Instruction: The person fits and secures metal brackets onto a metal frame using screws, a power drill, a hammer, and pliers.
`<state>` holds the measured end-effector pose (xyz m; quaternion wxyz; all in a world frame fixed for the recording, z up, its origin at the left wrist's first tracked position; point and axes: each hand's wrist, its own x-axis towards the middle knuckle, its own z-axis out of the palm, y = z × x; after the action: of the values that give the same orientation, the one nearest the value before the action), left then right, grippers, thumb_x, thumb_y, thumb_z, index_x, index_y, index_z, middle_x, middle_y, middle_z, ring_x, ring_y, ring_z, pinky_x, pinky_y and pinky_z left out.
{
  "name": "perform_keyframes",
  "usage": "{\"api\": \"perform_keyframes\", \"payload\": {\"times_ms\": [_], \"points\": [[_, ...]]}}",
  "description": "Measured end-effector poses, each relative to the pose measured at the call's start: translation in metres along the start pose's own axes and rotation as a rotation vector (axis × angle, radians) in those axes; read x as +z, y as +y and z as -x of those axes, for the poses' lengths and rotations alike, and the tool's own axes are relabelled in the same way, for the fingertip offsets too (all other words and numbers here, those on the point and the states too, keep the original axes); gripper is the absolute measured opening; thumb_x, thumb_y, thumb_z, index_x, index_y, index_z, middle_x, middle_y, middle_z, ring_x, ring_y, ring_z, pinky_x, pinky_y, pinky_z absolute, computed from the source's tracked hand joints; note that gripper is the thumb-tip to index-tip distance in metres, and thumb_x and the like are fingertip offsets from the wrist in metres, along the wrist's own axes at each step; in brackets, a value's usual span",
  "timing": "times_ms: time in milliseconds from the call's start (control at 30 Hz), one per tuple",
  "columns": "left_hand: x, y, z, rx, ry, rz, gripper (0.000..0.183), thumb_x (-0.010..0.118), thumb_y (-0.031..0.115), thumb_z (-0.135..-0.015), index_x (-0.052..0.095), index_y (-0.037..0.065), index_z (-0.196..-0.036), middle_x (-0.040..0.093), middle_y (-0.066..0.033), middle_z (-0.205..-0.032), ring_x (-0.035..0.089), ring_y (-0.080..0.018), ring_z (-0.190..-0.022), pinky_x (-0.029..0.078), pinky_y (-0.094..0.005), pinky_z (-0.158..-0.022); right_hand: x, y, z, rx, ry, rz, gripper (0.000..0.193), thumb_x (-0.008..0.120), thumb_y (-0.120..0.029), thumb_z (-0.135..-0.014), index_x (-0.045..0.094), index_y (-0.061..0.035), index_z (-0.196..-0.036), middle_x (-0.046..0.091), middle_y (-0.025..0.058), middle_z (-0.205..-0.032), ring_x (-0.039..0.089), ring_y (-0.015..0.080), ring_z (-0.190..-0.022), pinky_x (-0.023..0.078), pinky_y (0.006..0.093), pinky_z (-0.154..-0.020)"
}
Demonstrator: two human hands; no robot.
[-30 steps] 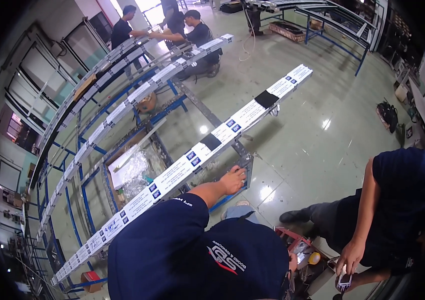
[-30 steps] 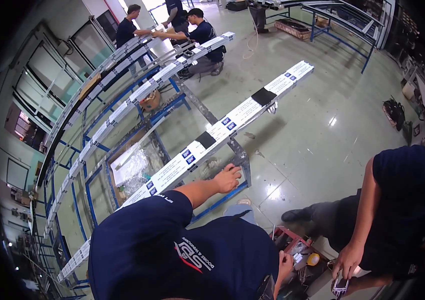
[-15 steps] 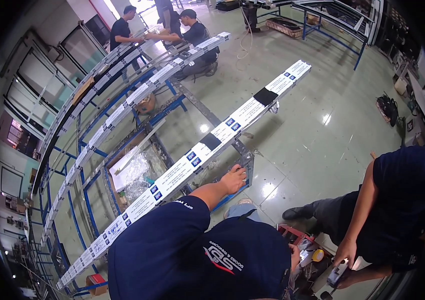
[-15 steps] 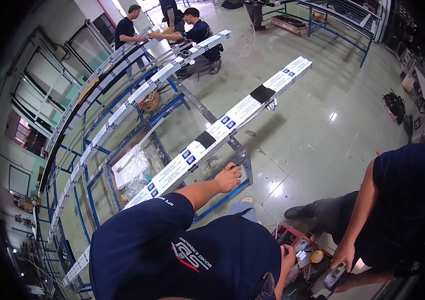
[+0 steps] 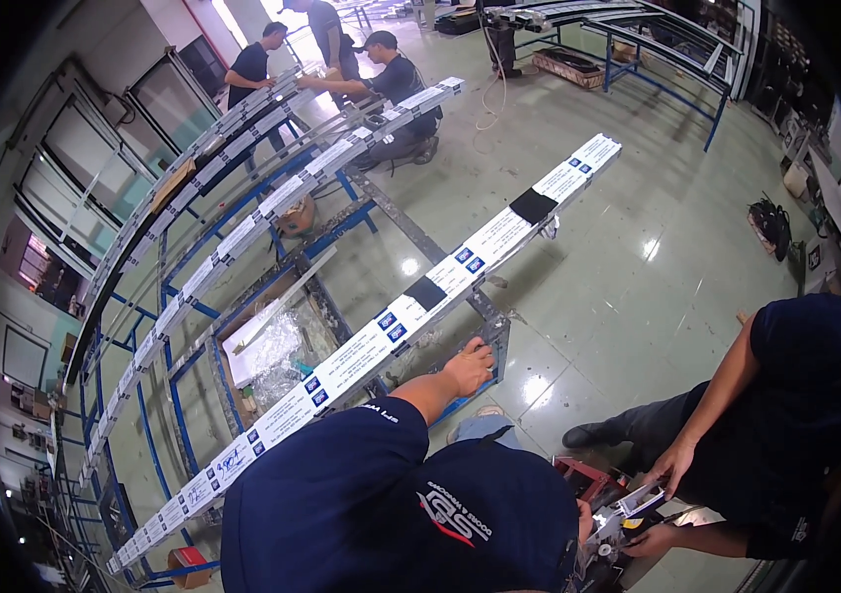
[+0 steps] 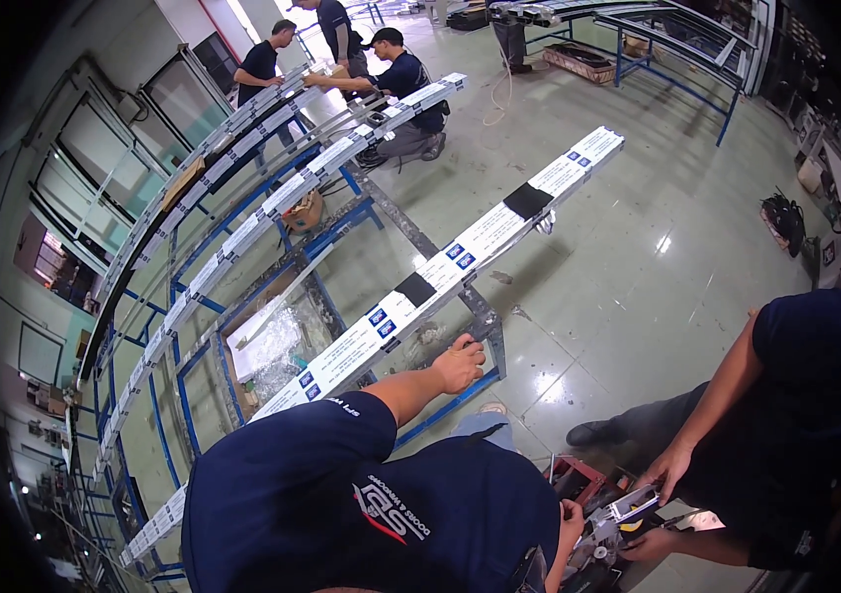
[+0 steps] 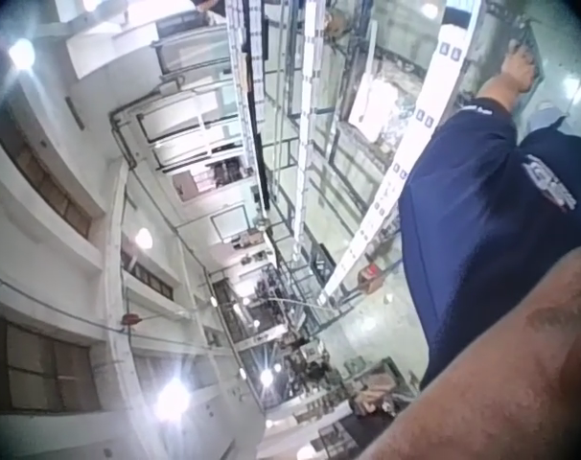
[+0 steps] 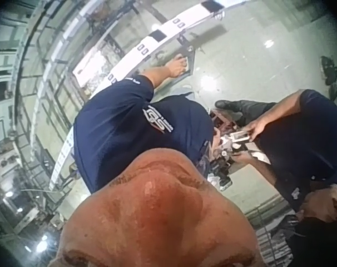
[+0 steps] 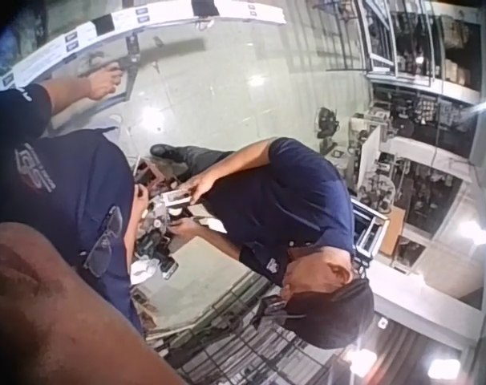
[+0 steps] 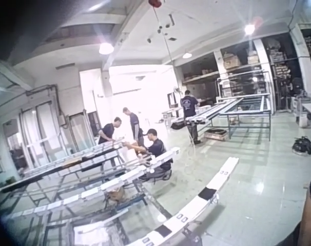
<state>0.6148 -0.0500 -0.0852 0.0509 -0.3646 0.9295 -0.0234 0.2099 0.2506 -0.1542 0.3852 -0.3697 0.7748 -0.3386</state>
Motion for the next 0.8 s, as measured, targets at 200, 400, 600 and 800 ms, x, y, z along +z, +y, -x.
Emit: {"api": "perform_keyframes", "payload": {"times_ms": [200,400,600,800], "points": [[-0.002,0.009,0.005,-0.015,0.018,0.001,0.016,0.066,0.029,-0.079,0.079,0.024,-0.086,0.063,0.0005,-0.107,0.046,-0.0248,-0.129,0.02,-0.0528,-0.117,0.004,0.006,0.004,-0.021,-0.022,-0.072,0.017,0.076,-0.016,-0.093,0.071,-0.0018,-0.102,0.072,0.0059,-0.087,0.065,0.0117,-0.08,0.053,0.0285,-0.076],[0.008,0.013,-0.017,0.006,-0.135,0.083,0.017,0.065,0.026,-0.08,0.079,0.02,-0.088,0.065,-0.006,-0.112,0.052,-0.0292,-0.125,0.028,-0.0541,-0.116,-0.007,0.015,0.039,-0.06,-0.011,-0.022,0.016,0.074,-0.018,-0.095,0.07,-0.0035,-0.1,0.07,0.0079,-0.084,0.064,0.0138,-0.075,0.053,0.0306,-0.074],[-0.015,-0.003,-0.002,-0.025,-0.094,0.073,0.015,0.068,0.022,-0.076,0.075,0.015,-0.088,0.064,-0.0071,-0.114,0.052,-0.0283,-0.126,0.032,-0.0512,-0.112,-0.003,-0.064,0.023,0.032,-0.081,0.051,0.025,0.071,-0.027,-0.094,0.069,-0.0041,-0.103,0.071,0.0179,-0.092,0.071,0.0326,-0.088,0.054,0.0422,-0.08],[-0.013,0.0,-0.015,0.013,-0.087,0.005,0.017,0.076,0.025,-0.077,0.078,0.024,-0.094,0.066,0.0032,-0.121,0.047,-0.0238,-0.133,0.022,-0.0509,-0.116,-0.007,-0.062,0.035,0.244,-0.028,0.01,0.03,0.074,-0.029,-0.092,0.07,-0.0043,-0.108,0.075,0.0157,-0.098,0.073,0.028,-0.093,0.055,0.0382,-0.084]]}}
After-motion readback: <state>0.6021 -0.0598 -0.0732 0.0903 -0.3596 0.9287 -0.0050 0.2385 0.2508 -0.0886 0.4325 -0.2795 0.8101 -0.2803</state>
